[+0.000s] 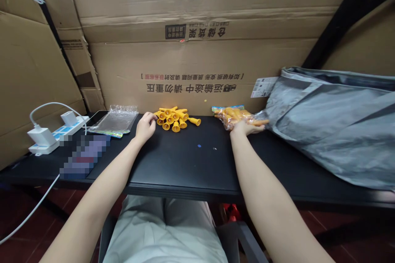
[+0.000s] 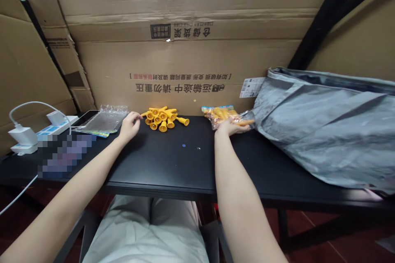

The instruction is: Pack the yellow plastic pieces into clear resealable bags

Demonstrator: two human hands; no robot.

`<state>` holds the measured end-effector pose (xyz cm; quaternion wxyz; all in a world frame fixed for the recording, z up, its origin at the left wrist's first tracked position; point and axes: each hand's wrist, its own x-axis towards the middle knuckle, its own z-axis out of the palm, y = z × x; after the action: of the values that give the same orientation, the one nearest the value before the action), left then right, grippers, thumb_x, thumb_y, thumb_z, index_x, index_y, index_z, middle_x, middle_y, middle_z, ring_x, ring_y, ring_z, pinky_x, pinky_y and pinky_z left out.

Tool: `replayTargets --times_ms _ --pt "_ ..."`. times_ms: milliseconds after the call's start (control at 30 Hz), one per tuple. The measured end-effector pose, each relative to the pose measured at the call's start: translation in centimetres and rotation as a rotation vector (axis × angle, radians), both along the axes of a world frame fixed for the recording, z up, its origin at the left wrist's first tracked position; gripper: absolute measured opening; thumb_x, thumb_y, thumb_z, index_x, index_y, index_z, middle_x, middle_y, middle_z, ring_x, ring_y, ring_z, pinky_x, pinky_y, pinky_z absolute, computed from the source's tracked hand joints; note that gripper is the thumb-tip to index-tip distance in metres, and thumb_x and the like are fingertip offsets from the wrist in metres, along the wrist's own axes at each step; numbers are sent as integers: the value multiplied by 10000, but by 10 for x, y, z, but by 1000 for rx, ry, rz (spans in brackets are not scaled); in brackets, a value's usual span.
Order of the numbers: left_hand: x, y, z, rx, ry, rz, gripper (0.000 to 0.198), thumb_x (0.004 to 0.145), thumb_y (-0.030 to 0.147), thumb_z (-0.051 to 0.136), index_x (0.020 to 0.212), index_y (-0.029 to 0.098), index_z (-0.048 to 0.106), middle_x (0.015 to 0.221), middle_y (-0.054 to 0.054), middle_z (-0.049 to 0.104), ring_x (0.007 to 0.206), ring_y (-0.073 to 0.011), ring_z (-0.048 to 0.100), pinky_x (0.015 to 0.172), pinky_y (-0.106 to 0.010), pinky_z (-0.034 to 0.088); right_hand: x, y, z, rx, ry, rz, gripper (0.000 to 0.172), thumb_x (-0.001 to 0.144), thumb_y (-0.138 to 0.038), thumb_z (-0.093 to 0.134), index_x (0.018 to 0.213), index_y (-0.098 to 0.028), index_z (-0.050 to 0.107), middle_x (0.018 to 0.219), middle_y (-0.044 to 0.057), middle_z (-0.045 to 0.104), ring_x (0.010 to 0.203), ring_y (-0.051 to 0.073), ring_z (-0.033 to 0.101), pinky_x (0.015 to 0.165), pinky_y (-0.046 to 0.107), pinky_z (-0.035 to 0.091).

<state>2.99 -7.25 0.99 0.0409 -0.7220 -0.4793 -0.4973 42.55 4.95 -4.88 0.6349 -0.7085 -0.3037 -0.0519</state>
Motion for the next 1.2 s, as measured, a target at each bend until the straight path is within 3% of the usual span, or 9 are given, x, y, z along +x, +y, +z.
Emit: replayTargets --times_ms 67,133,367,500,667,800,900,967,1200 --pt "0 0 0 9 -4 -5 194 781 70 417 770 199 562 846 -24 593 767 -139 564 711 -253 449 -3 -1 2 -7 195 -124 615 910 -275 300 1413 -59 21 1407 284 188 1366 347 244 1109 548 224" --pt "0 1 -1 19 -5 -13 193 778 70 419 769 198 563 842 -23 591 769 -140 564 714 -254 449 -6 -3 6 -3 254 -175 639 895 -271 329 1420 -69 28 1413 271 199 1363 347 249 1104 554 239" --pt "-1 1 -1 14 -7 -16 195 787 76 419 772 202 568 855 -25 599 783 -143 572 719 -257 450 -25 -25 23 -55 172 -75 764 829 -267 434 1439 -36 36 1478 293 78 1413 372 45 1117 576 104" --pt "-1 1 -1 13 -5 -11 197 782 72 421 771 203 568 854 -26 599 772 -144 570 705 -256 448 -34 -42 28 -141 -14 -68 665 754 -188 465 1387 -71 298 1508 235 137 1412 366 74 1097 611 82" --pt "-1 1 -1 14 -11 -14 199 783 72 418 769 204 566 853 -25 601 779 -143 572 710 -255 450 -44 -55 31 -212 -273 85 432 790 -173 368 1170 -127 569 1417 174 399 1395 321 176 1061 669 25" --pt "-1 1 -1 2 -4 -8 197 781 73 417 766 205 563 849 -22 597 774 -140 569 716 -254 451 -49 -59 34 -322 -284 130 471 838 -331 414 1228 -101 543 1386 204 434 1380 337 189 1055 667 -30" --pt "-1 1 0 -7 3 -9 195 780 78 415 763 204 564 843 -23 592 767 -140 565 714 -256 451 -47 -59 35 -452 -326 181 720 728 -489 597 1314 -95 461 1458 221 315 1390 368 102 1055 660 -40" --pt "-1 1 0 -13 4 -10 195 779 78 415 762 203 564 843 -24 591 765 -141 563 715 -256 452 -45 -59 33 -514 -358 207 825 655 -482 672 1349 -117 414 1477 215 269 1389 379 81 1045 673 -25" --pt "0 -1 1 -49 5 6 195 782 79 416 762 204 564 859 -25 594 777 -140 566 711 -253 451 -37 -58 23 -388 -370 186 572 776 -235 453 1336 -127 408 1433 203 332 1371 356 159 1006 713 93"
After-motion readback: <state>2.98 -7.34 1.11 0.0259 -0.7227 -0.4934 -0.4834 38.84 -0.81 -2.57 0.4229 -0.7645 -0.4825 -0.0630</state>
